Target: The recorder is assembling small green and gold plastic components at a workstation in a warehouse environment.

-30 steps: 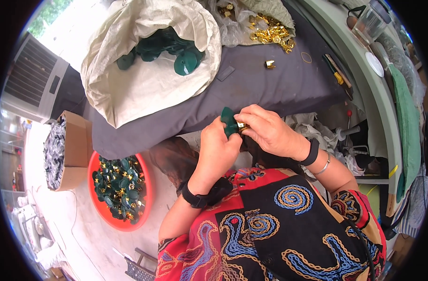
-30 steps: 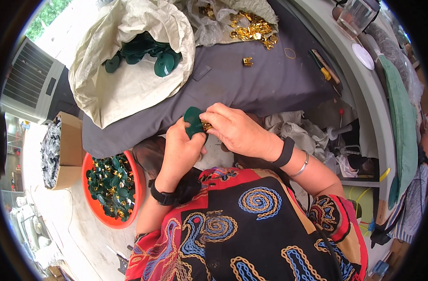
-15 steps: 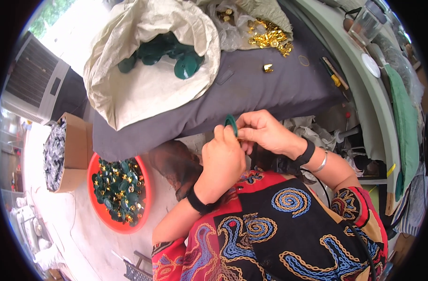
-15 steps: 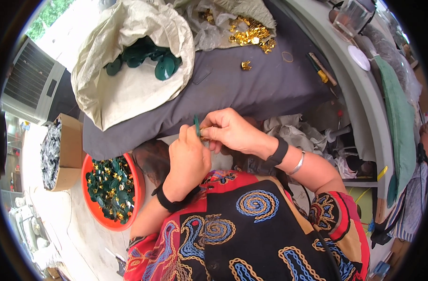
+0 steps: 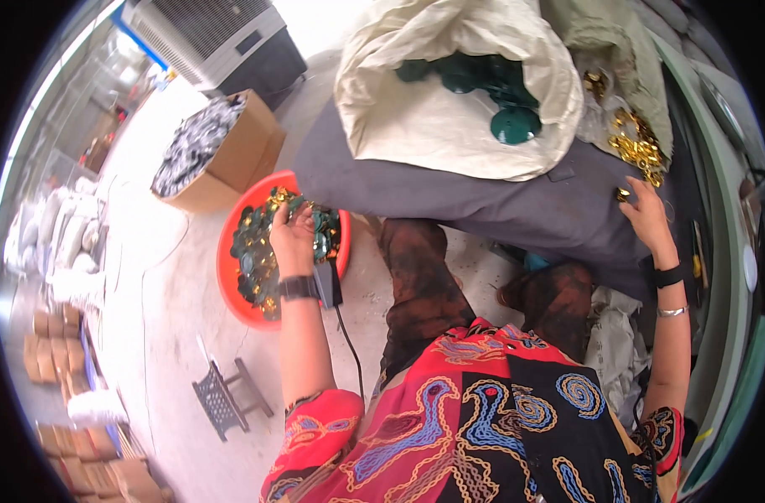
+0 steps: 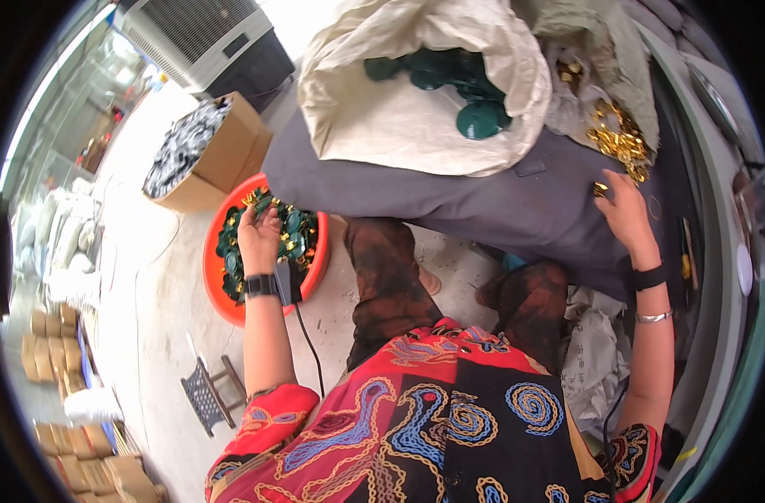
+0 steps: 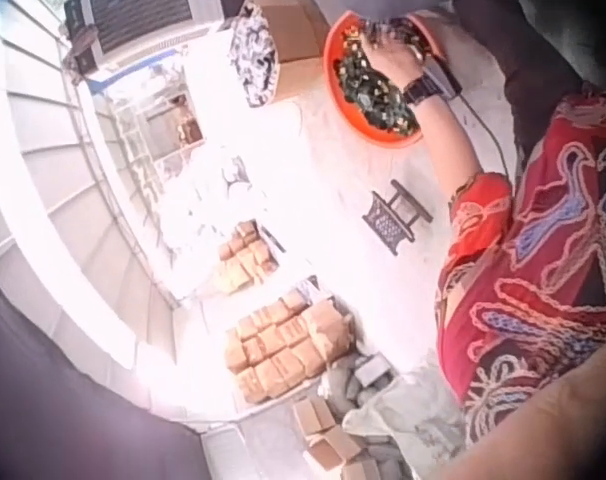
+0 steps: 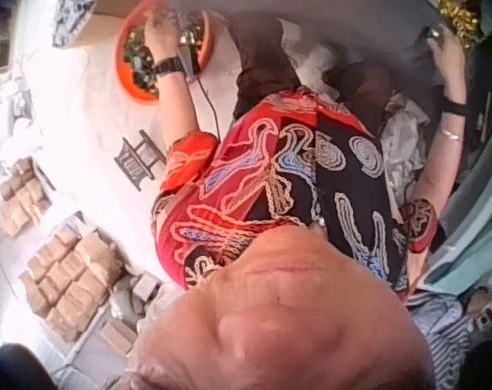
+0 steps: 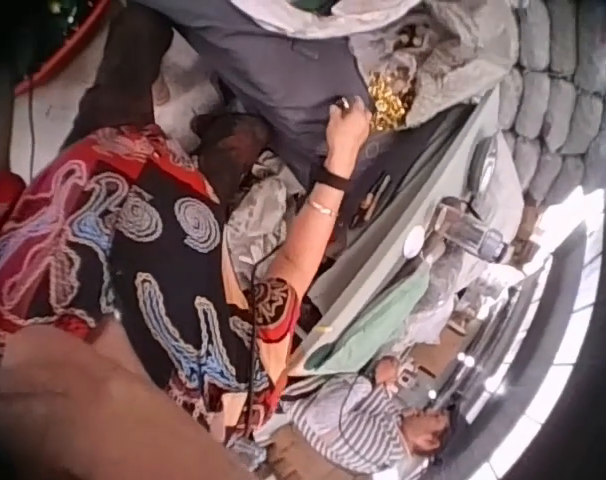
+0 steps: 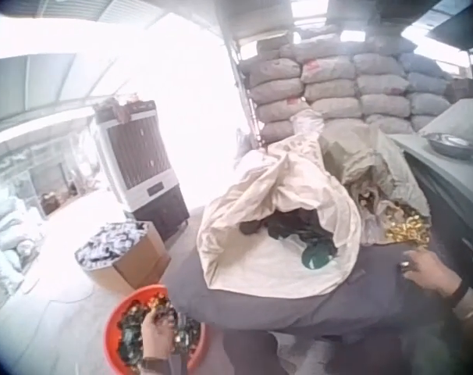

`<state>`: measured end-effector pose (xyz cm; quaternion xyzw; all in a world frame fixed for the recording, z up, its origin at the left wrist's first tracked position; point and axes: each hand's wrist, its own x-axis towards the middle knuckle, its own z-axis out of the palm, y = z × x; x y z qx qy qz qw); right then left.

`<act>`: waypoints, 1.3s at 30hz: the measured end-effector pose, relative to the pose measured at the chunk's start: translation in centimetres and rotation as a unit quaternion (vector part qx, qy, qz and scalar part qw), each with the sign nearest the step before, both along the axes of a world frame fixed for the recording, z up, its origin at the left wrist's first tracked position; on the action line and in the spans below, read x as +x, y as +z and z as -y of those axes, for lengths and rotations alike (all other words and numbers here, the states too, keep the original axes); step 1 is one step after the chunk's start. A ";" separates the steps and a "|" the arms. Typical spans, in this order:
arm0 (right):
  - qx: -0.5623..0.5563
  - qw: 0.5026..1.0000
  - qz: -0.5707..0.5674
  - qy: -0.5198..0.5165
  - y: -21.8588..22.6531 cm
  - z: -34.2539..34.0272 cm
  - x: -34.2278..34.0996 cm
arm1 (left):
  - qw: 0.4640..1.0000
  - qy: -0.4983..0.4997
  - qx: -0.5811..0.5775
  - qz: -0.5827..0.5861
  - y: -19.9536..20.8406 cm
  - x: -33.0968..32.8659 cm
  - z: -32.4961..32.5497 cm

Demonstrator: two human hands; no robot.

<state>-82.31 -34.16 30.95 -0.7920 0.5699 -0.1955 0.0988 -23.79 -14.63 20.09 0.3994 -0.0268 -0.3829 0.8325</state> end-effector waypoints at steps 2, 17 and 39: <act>-0.062 0.995 -0.033 0.066 -2.8 2.1 -0.5 | 0.986 0.023 0.083 0.146 -3.4 3.1 -2.9; -0.033 0.996 0.053 0.060 -2.6 0.1 2.3 | 0.851 -0.231 0.009 0.471 11.9 -19.8 12.7; -0.272 0.942 0.195 -0.002 -11.4 -0.1 4.2 | 0.455 -0.475 -0.384 0.648 17.4 -48.7 12.2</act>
